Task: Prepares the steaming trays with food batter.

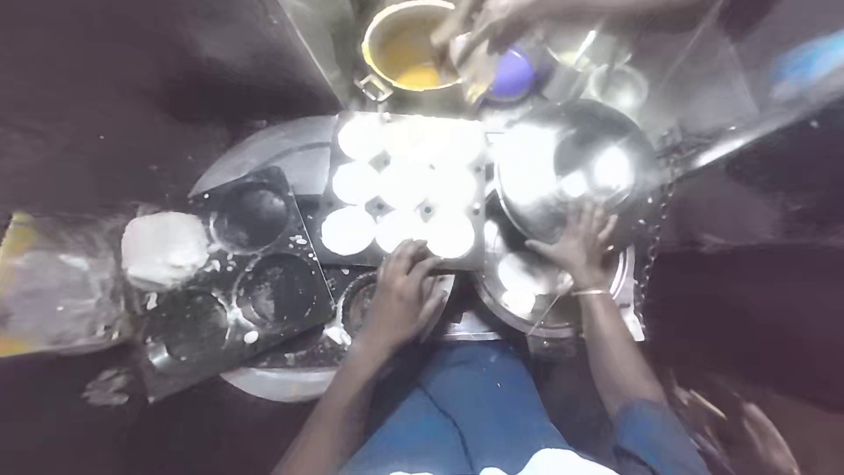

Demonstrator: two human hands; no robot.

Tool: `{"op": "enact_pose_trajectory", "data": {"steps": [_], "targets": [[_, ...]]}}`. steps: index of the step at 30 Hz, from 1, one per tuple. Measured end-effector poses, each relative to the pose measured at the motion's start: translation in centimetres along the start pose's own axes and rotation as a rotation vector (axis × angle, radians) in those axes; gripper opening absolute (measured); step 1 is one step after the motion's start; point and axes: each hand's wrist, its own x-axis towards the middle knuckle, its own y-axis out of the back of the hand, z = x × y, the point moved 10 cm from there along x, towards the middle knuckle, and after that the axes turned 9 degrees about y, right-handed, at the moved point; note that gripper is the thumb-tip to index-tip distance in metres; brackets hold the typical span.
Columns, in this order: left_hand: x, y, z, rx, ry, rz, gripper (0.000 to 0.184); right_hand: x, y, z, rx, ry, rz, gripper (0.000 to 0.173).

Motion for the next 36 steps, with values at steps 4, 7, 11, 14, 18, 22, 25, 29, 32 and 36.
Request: {"op": "enact_pose_trajectory", "data": {"steps": [4,7,11,14,18,22,25,29,32,36], "targets": [[-0.8,0.3,-1.0,0.046,0.140,0.063,0.046,8.8,1.5,4.6,0.073,0.141,-0.138,0.141],[-1.9,0.2,-1.6,0.096,0.215,0.056,0.049,14.5,0.5,7.2,0.203,0.197,-0.296,0.122],[-3.3,0.1,-2.6,0.105,0.312,0.044,0.050,14.8,-0.6,9.7,0.434,0.196,-0.414,0.111],[-4.1,0.1,-4.2,0.081,0.365,0.058,0.050,13.2,0.4,7.2,0.260,0.155,-0.579,0.106],[-4.2,0.5,-5.6,0.023,0.317,0.176,0.046,10.7,6.9,-6.2,0.319,0.401,-0.348,0.059],[-3.1,0.8,-6.3,0.028,0.246,0.240,0.038,12.8,7.3,-20.2,0.496,0.581,-0.039,0.082],[-2.1,1.3,-6.4,0.033,0.148,0.333,0.030,13.9,5.5,-24.2,0.291,0.541,-0.092,0.086],[-2.3,1.4,-6.9,-0.054,0.131,0.425,0.021,12.5,4.6,-25.0,0.393,0.630,-0.110,0.093],[-2.1,1.4,-7.2,-0.095,0.135,0.426,0.020,8.1,6.4,-25.5,0.346,0.710,-0.120,0.098],[-2.4,1.8,-7.0,-0.093,0.130,0.423,0.018,4.1,6.3,-26.4,0.277,0.686,-0.212,0.108]]}}
